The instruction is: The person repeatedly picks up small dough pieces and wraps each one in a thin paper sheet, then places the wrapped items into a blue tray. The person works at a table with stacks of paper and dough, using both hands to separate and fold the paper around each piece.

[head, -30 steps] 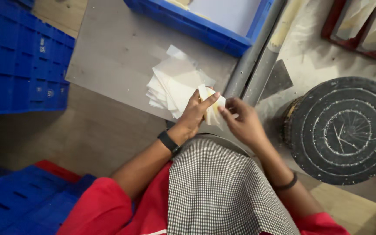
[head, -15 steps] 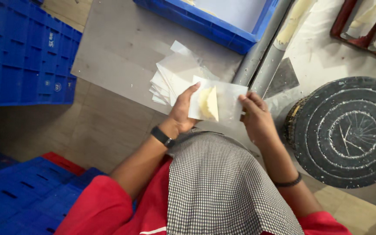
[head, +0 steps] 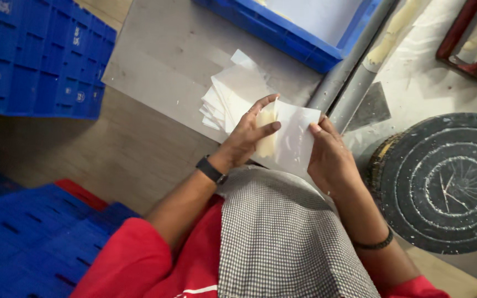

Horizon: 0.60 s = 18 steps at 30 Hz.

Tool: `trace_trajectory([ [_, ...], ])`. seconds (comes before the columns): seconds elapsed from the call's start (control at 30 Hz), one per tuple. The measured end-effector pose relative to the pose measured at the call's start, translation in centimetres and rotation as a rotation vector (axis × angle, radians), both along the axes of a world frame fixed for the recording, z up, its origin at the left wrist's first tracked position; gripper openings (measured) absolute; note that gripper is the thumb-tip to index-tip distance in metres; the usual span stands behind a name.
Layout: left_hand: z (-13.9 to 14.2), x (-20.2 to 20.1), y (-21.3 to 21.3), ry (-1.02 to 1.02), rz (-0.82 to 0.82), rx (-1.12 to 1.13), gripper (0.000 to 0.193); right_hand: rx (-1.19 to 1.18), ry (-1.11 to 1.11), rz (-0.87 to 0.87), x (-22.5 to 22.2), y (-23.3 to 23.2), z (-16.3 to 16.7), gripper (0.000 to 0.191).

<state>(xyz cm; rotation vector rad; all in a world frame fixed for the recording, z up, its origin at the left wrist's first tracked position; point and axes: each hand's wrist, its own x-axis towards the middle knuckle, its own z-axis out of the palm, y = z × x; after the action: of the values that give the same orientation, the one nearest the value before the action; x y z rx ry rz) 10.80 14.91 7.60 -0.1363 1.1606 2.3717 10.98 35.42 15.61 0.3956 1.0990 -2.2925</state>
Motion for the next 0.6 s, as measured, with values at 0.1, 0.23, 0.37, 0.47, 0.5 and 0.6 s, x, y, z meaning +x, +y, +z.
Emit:
trace_trajectory([
  [0.1, -0.8, 0.5, -0.9, -0.017, 0.023, 0.202, 0.087, 0.036, -0.016, -0.005, -0.2, -0.5, 0.6, 0.036],
  [0.23, -2.0, 0.5, -3.8, -0.041, 0.017, 0.432, 0.084, 0.113, 0.057, -0.132, -0.2, 0.0, 0.8, 0.032],
  [0.37, -1.8, -0.2, -7.8, 0.037, 0.1, 0.628, 0.087, 0.201, 0.191, -0.23, -1.0, 0.9, -1.4, 0.031],
  [0.47, -0.4, -0.7, -10.4, 0.012, 0.319, 0.709, 0.099, 0.487, 0.095, -0.224, -2.6, -0.8, -5.7, 0.027],
  [0.5, 0.2, -1.0, -11.1, 0.029, 0.308, 0.708, 0.101, 0.5, 0.061, -0.138, -2.9, -1.6, -7.0, 0.029],
  [0.6, 1.8, -1.6, -12.0, 0.061, 0.243, 0.701, 0.105, 0.807, 0.145, 0.264, -2.7, -3.1, -8.4, 0.035],
])
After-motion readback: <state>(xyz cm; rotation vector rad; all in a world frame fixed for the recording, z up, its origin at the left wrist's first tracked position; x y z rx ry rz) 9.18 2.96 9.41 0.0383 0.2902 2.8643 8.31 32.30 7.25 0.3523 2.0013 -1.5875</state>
